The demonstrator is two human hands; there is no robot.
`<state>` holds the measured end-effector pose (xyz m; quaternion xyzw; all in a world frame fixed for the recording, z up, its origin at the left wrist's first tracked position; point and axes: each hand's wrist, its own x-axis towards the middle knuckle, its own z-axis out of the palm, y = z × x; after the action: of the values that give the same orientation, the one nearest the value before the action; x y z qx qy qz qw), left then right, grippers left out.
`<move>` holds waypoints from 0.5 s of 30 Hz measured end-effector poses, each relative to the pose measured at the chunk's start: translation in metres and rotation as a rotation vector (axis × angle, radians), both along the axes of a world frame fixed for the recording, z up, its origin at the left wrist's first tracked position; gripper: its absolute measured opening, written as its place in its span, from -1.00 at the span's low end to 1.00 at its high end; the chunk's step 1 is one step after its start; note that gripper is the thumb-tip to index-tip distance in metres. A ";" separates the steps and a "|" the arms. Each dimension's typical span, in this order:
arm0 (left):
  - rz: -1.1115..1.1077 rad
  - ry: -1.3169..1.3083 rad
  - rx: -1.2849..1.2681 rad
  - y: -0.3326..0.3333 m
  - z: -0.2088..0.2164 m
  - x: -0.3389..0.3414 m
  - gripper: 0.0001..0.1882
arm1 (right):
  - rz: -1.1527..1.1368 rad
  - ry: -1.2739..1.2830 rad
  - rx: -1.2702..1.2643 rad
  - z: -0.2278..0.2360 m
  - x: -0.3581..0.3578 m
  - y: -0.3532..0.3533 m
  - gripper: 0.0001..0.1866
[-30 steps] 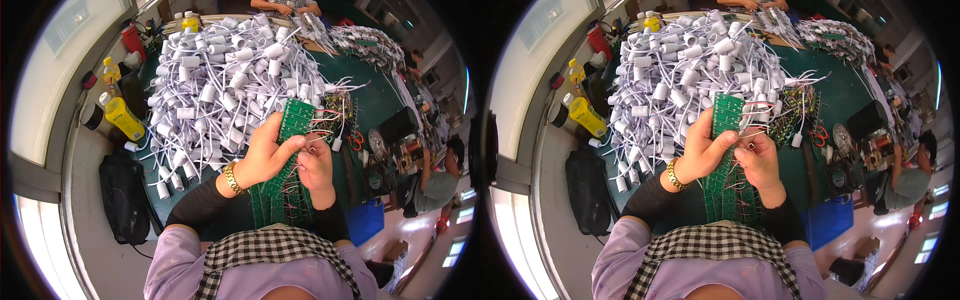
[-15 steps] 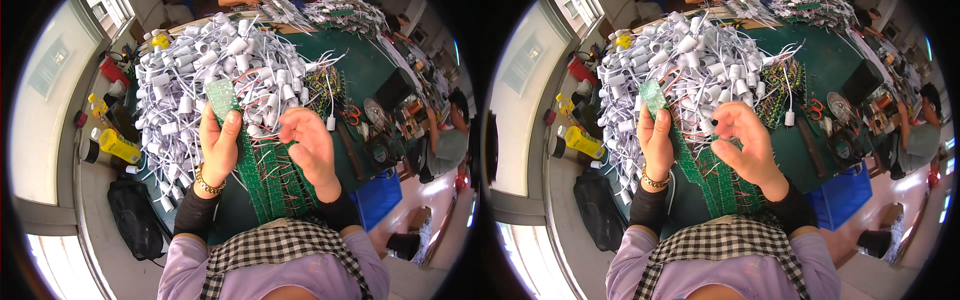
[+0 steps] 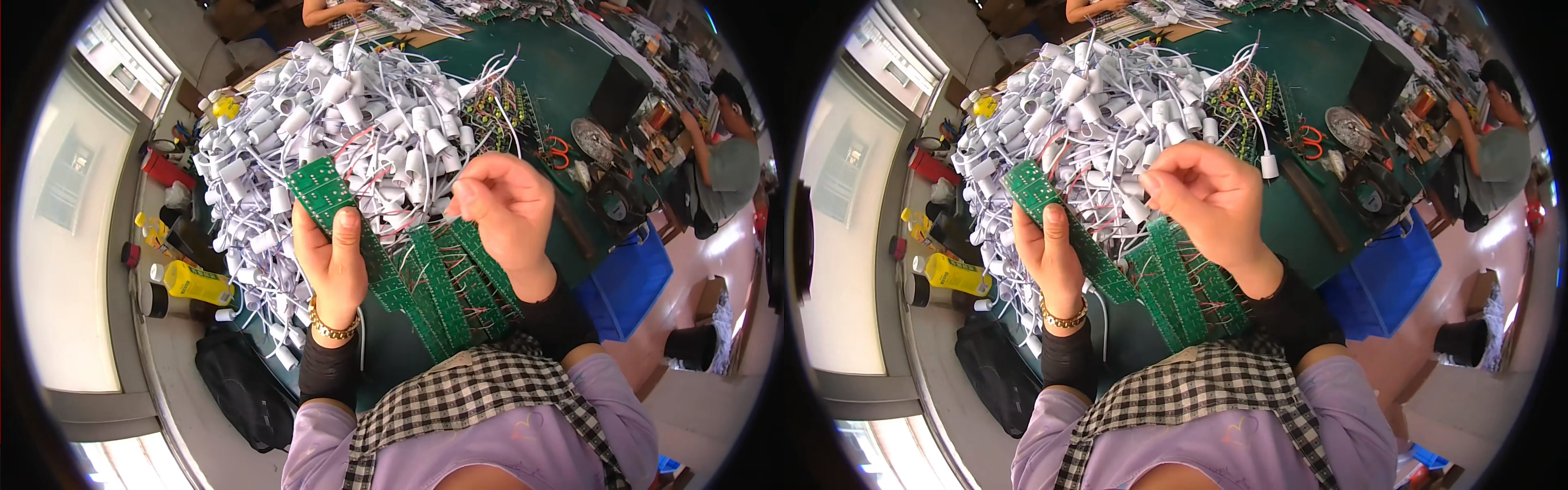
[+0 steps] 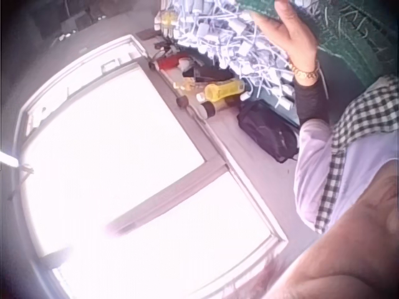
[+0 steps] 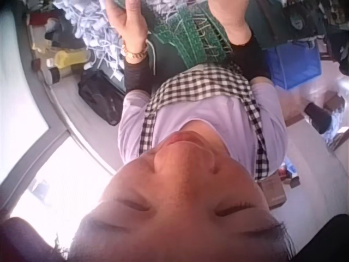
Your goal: The person assembles small circuit boards by hand, inserting wires and connectors into plastic casings.
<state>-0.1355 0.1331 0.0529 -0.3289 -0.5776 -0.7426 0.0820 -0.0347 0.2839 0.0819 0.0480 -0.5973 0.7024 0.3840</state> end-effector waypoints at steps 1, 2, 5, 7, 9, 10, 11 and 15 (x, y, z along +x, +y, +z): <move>-0.018 -0.072 0.042 -0.002 0.001 -0.004 -0.66 | -0.031 0.084 -0.033 -0.001 0.002 0.008 -0.94; -0.028 -0.141 0.084 -0.004 0.002 -0.006 -0.69 | -0.028 0.102 0.004 -0.001 0.003 0.015 -0.90; 0.025 -0.197 0.160 -0.003 0.002 -0.007 -0.77 | 0.318 0.058 -0.047 -0.012 0.000 0.013 -0.82; -0.018 -0.255 0.203 -0.002 0.003 -0.002 -0.78 | 0.426 -0.117 0.085 -0.018 -0.003 -0.001 -0.73; -0.027 -0.268 0.218 -0.003 0.004 0.002 -0.77 | 0.348 -0.147 0.300 -0.021 -0.006 -0.015 -0.62; -0.044 -0.280 0.236 -0.003 0.005 0.005 -0.77 | 0.327 -0.162 0.364 -0.024 -0.007 -0.021 -0.60; -0.036 -0.291 0.241 -0.002 0.007 0.008 -0.77 | 0.296 -0.106 0.326 -0.029 -0.009 -0.028 -0.60; -0.063 -0.249 0.229 -0.003 0.001 0.008 -0.77 | 0.269 -0.176 0.304 -0.031 -0.008 -0.037 -0.63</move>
<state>-0.1272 0.1303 0.0538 -0.2408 -0.4843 -0.8408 0.0235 -0.0430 0.2471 0.0513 0.1231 -0.7159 0.6505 0.2218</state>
